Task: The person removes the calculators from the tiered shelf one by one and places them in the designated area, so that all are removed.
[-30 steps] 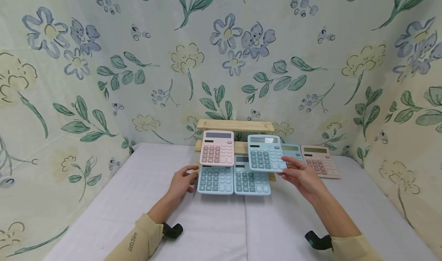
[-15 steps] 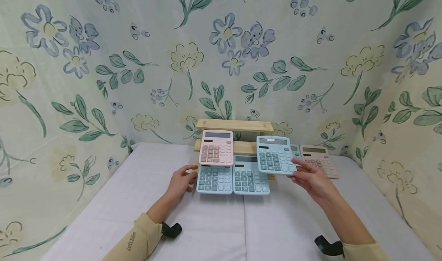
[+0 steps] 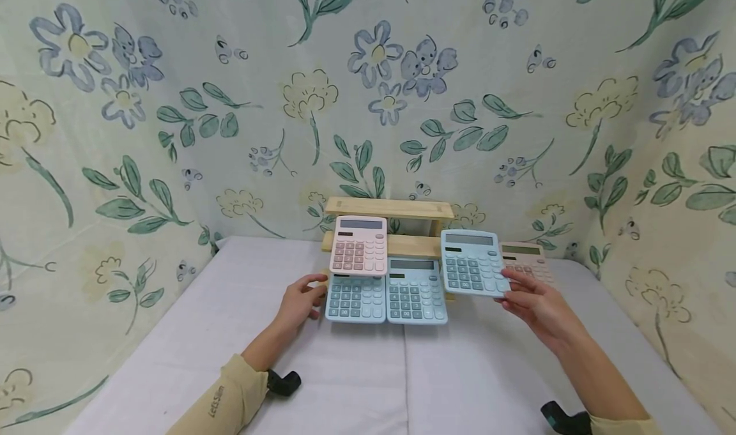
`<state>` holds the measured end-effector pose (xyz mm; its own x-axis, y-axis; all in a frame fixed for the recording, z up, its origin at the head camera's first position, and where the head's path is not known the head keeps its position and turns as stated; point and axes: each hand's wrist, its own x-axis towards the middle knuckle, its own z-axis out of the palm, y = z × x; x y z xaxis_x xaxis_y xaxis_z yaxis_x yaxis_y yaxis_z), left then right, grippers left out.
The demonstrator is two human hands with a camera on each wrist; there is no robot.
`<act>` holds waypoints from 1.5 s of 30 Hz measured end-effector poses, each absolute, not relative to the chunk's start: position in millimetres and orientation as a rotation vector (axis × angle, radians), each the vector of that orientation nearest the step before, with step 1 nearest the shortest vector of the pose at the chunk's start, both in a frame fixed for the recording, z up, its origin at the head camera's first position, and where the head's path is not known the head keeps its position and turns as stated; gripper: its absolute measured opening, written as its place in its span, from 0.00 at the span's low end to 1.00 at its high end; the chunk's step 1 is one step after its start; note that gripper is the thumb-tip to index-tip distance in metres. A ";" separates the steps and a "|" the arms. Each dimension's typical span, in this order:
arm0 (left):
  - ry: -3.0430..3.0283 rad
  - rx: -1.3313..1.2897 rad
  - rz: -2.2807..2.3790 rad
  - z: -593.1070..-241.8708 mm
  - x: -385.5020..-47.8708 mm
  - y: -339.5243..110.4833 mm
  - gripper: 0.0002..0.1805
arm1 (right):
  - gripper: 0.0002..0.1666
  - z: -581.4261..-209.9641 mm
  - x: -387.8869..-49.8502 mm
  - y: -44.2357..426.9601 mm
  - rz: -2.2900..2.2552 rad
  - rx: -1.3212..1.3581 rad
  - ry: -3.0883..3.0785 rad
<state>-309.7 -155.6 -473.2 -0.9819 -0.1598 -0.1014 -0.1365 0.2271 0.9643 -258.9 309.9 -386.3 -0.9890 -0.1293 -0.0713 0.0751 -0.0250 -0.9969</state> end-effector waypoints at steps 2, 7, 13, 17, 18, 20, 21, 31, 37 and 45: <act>-2.447 0.300 -1.919 -473.1 -309.7 -155.8 0.18 | 0.35 -386.8 -257.1 314.0 -2.147 -0.065 2.093; -2.449 0.302 -1.920 -473.6 -310.1 -156.5 0.18 | 0.35 -388.5 -253.4 324.9 -2.154 -0.032 2.088; -2.453 0.298 -1.919 -475.6 -311.6 -157.8 0.18 | 0.31 -390.8 -249.0 338.1 -2.187 0.020 2.032; -2.452 0.293 -1.917 -476.1 -311.7 -158.1 0.18 | 0.28 -393.8 -247.3 347.2 -2.185 0.026 2.026; -2.450 0.291 -1.919 -476.1 -311.7 -158.1 0.18 | 0.27 -394.8 -246.9 349.5 -2.183 0.032 2.026; -2.447 0.287 -1.922 -476.1 -311.5 -158.0 0.18 | 0.27 -396.6 -246.2 353.7 -2.181 0.045 2.030; -2.447 0.284 -1.922 -476.0 -311.5 -158.0 0.18 | 0.26 -397.6 -246.0 355.9 -2.182 0.060 2.028; -2.443 0.286 -1.921 -476.9 -311.0 -156.9 0.18 | 0.22 -402.8 -239.5 382.1 -2.217 0.098 1.939; -2.445 0.282 -1.925 -476.6 -311.1 -157.8 0.18 | 0.24 -407.3 -235.9 398.2 -2.283 0.039 1.843; -2.447 0.280 -1.920 -476.1 -311.0 -157.7 0.18 | 0.22 -412.2 -234.2 415.2 -2.242 0.179 1.856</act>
